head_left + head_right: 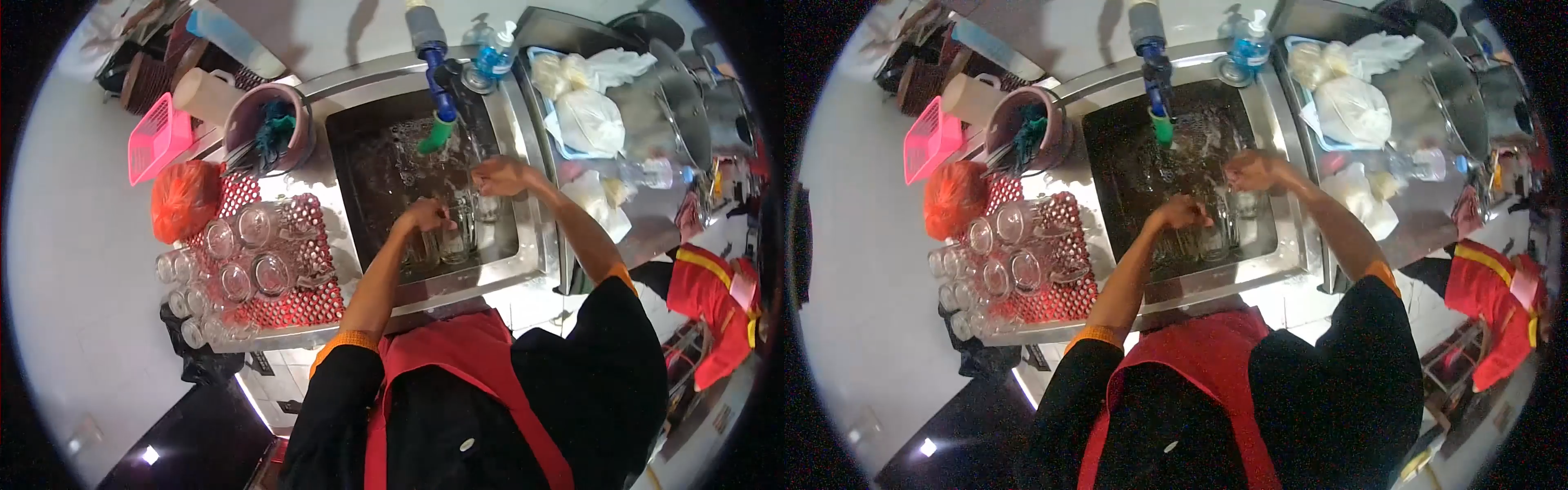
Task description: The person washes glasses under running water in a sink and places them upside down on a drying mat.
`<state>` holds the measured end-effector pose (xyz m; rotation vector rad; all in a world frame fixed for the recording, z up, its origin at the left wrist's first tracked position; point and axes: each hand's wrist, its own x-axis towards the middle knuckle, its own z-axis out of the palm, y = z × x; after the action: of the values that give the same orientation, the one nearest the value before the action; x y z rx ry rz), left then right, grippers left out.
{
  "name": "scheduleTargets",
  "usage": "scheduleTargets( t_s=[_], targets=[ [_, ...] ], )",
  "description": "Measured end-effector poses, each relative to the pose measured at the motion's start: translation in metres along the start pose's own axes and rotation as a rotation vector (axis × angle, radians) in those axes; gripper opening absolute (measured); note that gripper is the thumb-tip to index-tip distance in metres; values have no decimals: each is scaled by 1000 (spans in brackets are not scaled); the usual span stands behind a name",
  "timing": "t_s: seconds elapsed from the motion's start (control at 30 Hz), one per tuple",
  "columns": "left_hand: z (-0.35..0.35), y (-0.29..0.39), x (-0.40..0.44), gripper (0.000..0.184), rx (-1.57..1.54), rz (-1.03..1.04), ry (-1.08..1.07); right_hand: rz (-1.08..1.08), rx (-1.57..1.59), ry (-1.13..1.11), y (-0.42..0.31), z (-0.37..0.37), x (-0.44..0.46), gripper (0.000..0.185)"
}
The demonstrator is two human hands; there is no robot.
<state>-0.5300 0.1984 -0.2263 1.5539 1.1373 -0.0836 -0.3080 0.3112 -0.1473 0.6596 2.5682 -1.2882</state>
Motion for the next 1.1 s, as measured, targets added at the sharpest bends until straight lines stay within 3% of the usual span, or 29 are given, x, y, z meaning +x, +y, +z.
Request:
scheduleTargets(
  t_s=[0.03, 0.07, 0.13, 0.17, 0.2, 0.27, 0.3, 0.33, 0.4, 0.43, 0.47, 0.53, 0.57, 0.6, 0.67, 0.7, 0.73, 0.8, 0.87, 0.93, 0.97, 1.0, 1.1],
  targets=[
    [8, -2, 10, 48, 86, 145, 67, -19, -189, 78, -14, -13, -11, 11],
    [8, 8, 16, 48, 90, 161, 64, -5, -195, 82, -10, -11, -15, 11],
    [2, 10, 7, 50, 84, 28, -21, -288, -365, 585, -11, -1, 8, 16],
    [1, 11, 0, 44, 36, 26, -2, -369, -427, 705, -14, 5, 22, 22],
    [2, -6, 0, 44, 39, 13, 18, -393, -428, 707, -28, 1, 33, 22],
    [19, -39, 18, 23, -500, 366, 196, -183, -362, 500, -57, -13, 43, 20],
    [10, -36, 7, 20, -450, 170, 320, -221, -240, 530, -57, -19, 48, 16],
    [6, -40, 0, 20, -445, 175, 314, -215, -243, 537, -41, -19, 56, 16],
    [-4, -47, -11, 20, -1147, -64, 458, -107, 410, 566, -1, -11, 78, 14],
    [-8, -47, -16, 30, -1225, -99, 508, -51, 706, 596, -45, -34, 51, 16],
    [-13, -43, -13, 30, -1215, -85, 507, -55, 695, 608, -40, -30, 56, 16],
    [-24, -17, -12, 44, -1832, 207, 278, -22, 1095, 723, -10, -3, 75, 19],
    [-38, 12, -18, 54, -1819, 268, 191, -3, 1301, 777, -3, 5, 79, 21],
    [-46, 23, -15, 54, -1819, 265, 182, 3, 1302, 785, -14, 8, 78, 21],
    [-61, 34, -2, 54, -1997, 312, 26, 424, 1437, 973, -45, 10, 75, 21],
    [-66, 38, 3, 54, -2083, 162, 86, 257, 1492, 1010, -4, 33, 94, 23],
    [-70, 46, 3, 54, -2084, 153, 84, 262, 1498, 1011, 17, 48, 108, 23],
    [-80, 62, 6, 58, -1820, 161, 299, 310, 1818, 1193, 50, 69, 134, 26],
    [-73, 59, 7, 59, -1843, 121, 334, 343, 1836, 1238, 79, 93, 131, 19],
    [-66, 54, 5, 51, -1659, -3, 547, 380, 1204, 1338, 58, 76, 115, 30],
    [-59, 25, 23, 51, -1657, -3, 548, 277, 873, 1467, 39, 65, 109, 32],
    [-45, -24, 55, 45, -1735, 28, 587, 279, 872, 1469, 11, 51, 101, 32],
    [-25, -44, 64, 35, -1842, -45, 656, 173, -251, 1261, -54, 48, 90, 23]
  ],
)
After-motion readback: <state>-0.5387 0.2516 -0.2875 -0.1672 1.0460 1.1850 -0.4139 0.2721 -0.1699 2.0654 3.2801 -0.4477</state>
